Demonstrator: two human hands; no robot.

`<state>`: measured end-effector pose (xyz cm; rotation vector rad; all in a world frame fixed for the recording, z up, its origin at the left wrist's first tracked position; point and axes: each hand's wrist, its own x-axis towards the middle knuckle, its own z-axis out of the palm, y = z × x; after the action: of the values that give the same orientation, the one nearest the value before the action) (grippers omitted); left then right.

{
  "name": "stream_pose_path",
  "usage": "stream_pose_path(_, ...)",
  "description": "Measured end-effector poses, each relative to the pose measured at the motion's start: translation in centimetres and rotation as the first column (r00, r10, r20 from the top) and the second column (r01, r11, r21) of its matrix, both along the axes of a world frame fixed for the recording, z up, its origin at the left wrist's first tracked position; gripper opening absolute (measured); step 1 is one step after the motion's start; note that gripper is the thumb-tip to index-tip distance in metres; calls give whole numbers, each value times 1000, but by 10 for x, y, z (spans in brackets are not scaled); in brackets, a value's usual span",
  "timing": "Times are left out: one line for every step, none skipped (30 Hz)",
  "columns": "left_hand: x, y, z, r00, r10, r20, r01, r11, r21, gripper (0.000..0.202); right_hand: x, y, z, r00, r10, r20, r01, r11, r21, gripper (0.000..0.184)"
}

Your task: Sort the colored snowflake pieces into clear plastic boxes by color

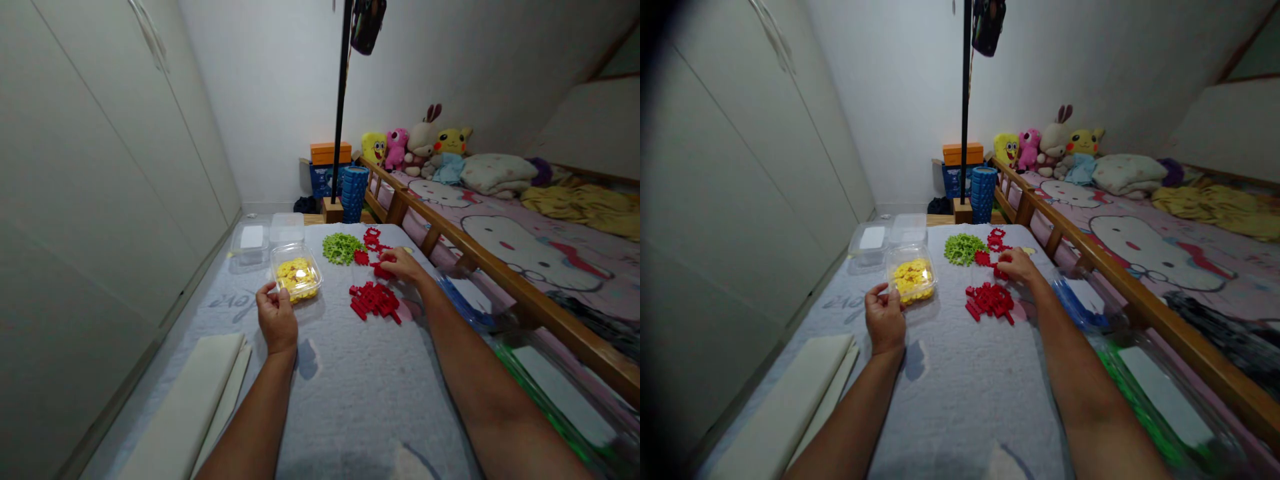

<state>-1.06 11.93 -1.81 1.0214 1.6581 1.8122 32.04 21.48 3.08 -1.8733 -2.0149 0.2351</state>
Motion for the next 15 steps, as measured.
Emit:
stream_pose_path(0, 0, 0, 1000, 0, 1, 0, 1000, 2, 30, 1, 5, 2, 1000, -22, -21, 22, 1000, 1, 26)
stream_pose_path(0, 0, -1, 1000, 2, 3, -2, 1000, 4, 29, 2, 11, 3, 998, -61, -33, 61, 998, 3, 27)
stream_pose_path(0, 1, -1, 1000, 4, 4, -4, 1000, 5, 29, 2, 18, 3, 993, -112, -35, 112, 994, 4, 30)
stream_pose_path(0, 1, -1, 1000, 5, 5, -5, 1000, 3, 29, 2, 25, 2, 986, -165, -27, 165, 986, 4, 32)
stream_pose_path(-1, 1, -1, 1000, 6, 6, -6, 1000, 1, 30, 2, 32, 0, 978, -208, -15, 208, 978, 0, 36)
stream_pose_path(-1, 1, -2, 1000, 6, 8, -6, 1000, -3, 30, 1, 38, -3, 971, -239, -3, 239, 971, -8, 41)
stream_pose_path(-1, 1, -2, 1000, 7, 10, -7, 1000, -7, 30, 1, 44, -6, 965, -263, 9, 263, 965, -20, 47)
stream_pose_path(-1, 1, -2, 1000, 6, 14, -6, 1000, -8, 30, 0, 47, -9, 961, -277, 21, 278, 960, -34, 54)
stream_pose_path(-1, 1, -2, 1000, 2, 16, -2, 1000, -7, 30, 0, 49, -13, 959, -281, 32, 282, 958, -48, 60)
stream_pose_path(-1, 2, -3, 1000, -2, 17, 2, 1000, -4, 31, 0, 50, -15, 961, -275, 42, 277, 959, -60, 62)
stream_pose_path(-1, 1, -2, 1000, -5, 17, 5, 1000, -1, 31, 0, 48, -18, 963, -263, 52, 266, 961, -70, 62)
stream_pose_path(-1, 1, -2, 1000, -8, 16, 8, 1000, 3, 31, 1, 46, -19, 967, -247, 60, 251, 965, -76, 60)
stream_pose_path(-1, 1, -2, 1000, -10, 16, 10, 1000, 6, 31, 3, 42, -21, 971, -228, 67, 233, 969, -80, 57)
stream_pose_path(-1, 1, -2, 1000, -11, 17, 11, 1000, 8, 32, 4, 38, -21, 976, -205, 71, 211, 974, -82, 53)
stream_pose_path(-1, 2, -2, 1000, -11, 17, 11, 1000, 8, 31, 5, 33, -22, 981, -179, 76, 185, 979, -81, 48)
